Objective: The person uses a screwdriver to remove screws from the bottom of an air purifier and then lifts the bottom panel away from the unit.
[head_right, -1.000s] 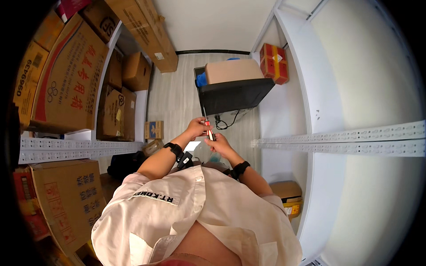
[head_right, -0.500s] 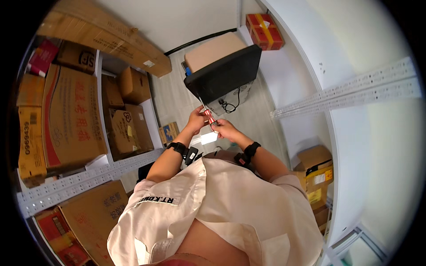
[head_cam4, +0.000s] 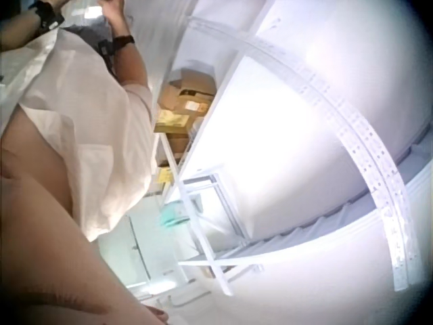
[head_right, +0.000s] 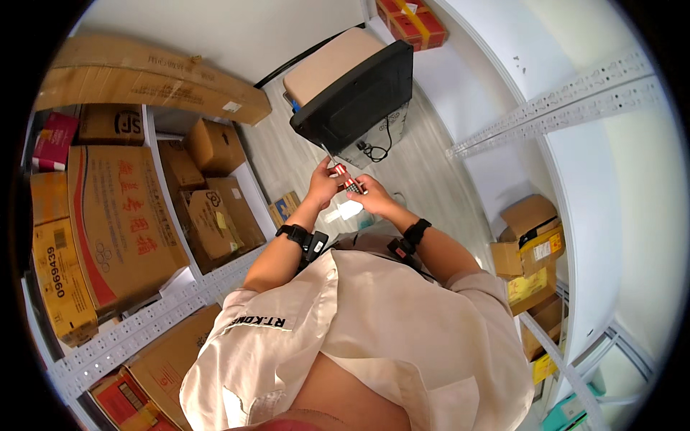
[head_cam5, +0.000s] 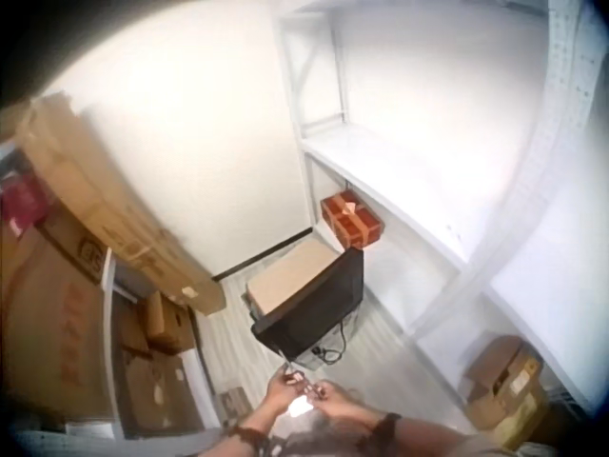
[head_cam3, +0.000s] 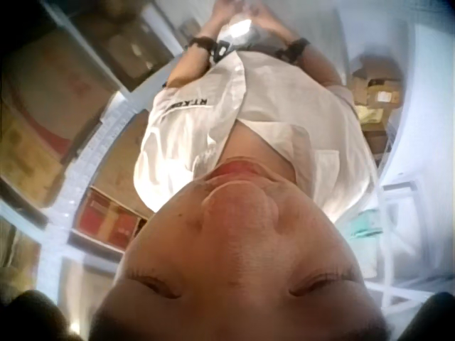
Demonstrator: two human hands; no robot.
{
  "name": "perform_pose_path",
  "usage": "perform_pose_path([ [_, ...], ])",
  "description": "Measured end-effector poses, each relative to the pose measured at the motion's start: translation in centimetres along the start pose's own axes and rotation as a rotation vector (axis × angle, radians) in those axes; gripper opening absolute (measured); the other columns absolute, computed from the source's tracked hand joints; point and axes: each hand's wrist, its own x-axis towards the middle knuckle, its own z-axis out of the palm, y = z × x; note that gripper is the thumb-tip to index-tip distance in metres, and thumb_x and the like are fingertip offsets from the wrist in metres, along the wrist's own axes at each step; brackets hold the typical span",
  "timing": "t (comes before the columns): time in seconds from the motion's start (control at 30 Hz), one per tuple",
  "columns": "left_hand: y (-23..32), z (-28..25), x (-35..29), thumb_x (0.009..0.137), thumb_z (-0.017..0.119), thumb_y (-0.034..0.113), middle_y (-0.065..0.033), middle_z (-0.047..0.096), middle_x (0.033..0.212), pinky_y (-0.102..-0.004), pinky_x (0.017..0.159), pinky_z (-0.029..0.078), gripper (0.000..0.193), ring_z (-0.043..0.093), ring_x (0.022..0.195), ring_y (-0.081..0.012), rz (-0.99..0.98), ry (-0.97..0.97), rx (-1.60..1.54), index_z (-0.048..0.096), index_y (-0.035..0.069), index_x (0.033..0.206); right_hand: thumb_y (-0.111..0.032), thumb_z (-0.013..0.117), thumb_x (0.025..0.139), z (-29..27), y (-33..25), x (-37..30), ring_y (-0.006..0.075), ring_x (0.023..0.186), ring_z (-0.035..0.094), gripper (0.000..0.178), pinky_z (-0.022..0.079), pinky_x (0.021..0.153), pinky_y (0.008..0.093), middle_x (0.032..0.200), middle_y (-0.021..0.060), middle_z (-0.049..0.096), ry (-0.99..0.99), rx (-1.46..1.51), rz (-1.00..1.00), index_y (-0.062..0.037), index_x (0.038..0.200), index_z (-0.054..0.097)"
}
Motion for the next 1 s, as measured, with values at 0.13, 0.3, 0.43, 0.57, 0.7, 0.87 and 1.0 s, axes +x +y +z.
perform_pose_path([
  [0.13, 0.3, -0.2, 0.2, 0.081, 0.071, -0.003, -0.0145, 0.052, 0.119, -0.0387, 0.077, 0.058, 0.093, 0.062, 0.096, -0.0251, 0.005, -0.006, 0.093, 0.012, 0.010, 0.153, -0.022, 0.069, 0.087, 0.9, -0.7, -1.0, 0.0124, 0.079, 0.054, 0.037, 0.044, 0.068, 0.0276, 0.094, 0.0047, 0.061, 0.024, 0.080, 0.079, -0.0064, 0.117, 0.055],
  [0.3, 0.6, -0.4, -0.1, 0.081, 0.069, -0.005, -0.0161, 0.049, 0.116, -0.0390, 0.074, 0.060, 0.099, 0.063, 0.094, -0.0267, -0.016, -0.032, 0.084, 0.005, 0.015, 0.154, -0.023, 0.070, 0.086, 1.7, -0.7, -2.0, 0.0100, 0.073, 0.052, 0.034, 0.043, 0.064, 0.0260, 0.086, 0.0013, 0.061, 0.112, 0.131, 0.020, -0.0054, 0.114, 0.062],
  [0.43, 0.5, -0.7, 0.1, 0.080, 0.069, -0.006, -0.0153, 0.048, 0.115, -0.0388, 0.073, 0.061, 0.105, 0.064, 0.092, -0.0264, -0.012, -0.057, 0.075, -0.001, 0.020, 0.154, -0.023, 0.068, 0.089, 2.6, 0.3, -1.9, 0.0070, 0.069, 0.048, 0.034, 0.040, 0.058, 0.0235, 0.084, -0.0042, 0.059, 0.165, 0.211, -0.021, -0.0093, 0.120, 0.065],
  [0.57, 1.0, -0.7, 0.0, 0.080, 0.069, -0.006, -0.0147, 0.047, 0.116, -0.0388, 0.075, 0.061, 0.106, 0.064, 0.093, -0.0259, 0.000, -0.091, 0.108, -0.003, 0.020, 0.154, -0.023, 0.067, 0.089, 3.0, -0.5, -2.4, 0.0065, 0.067, 0.046, 0.034, 0.038, 0.057, 0.0229, 0.084, -0.0053, 0.058, 0.211, 0.210, -0.002, -0.0090, 0.120, 0.065],
  [0.7, 1.1, -0.8, 0.3, 0.080, 0.070, -0.004, -0.0140, 0.047, 0.116, -0.0388, 0.077, 0.060, 0.107, 0.063, 0.094, -0.0251, -0.007, -0.097, 0.098, -0.005, 0.018, 0.153, -0.023, 0.066, 0.090, 3.0, -0.2, -1.8, 0.0061, 0.065, 0.044, 0.032, 0.037, 0.056, 0.0228, 0.084, -0.0050, 0.058, 0.212, 0.269, 0.025, -0.0094, 0.119, 0.065],
  [0.87, 1.4, -0.8, 0.2, 0.080, 0.070, -0.004, -0.0139, 0.047, 0.116, -0.0382, 0.077, 0.060, 0.107, 0.063, 0.094, -0.0244, -0.007, -0.092, 0.108, -0.005, 0.016, 0.153, -0.024, 0.066, 0.089, 2.8, -0.4, -1.5, 0.0114, 0.078, 0.052, 0.031, 0.044, 0.072, 0.0286, 0.084, 0.0002, 0.062, 0.206, 0.301, 0.084, -0.0035, 0.112, 0.067],
  [1.0, 1.2, -0.5, 0.4, 0.082, 0.069, -0.004, -0.0144, 0.047, 0.117, -0.0375, 0.077, 0.060, 0.099, 0.062, 0.096, -0.0247, -0.010, -0.078, 0.092, 0.002, 0.013, 0.153, -0.022, 0.067, 0.088, 2.8, 0.4, -1.0, 0.0131, 0.082, 0.056, 0.034, 0.046, 0.076, 0.0290, 0.091, 0.0024, 0.065, 0.246, 0.276, -0.018, -0.0028, 0.115, 0.065],
])
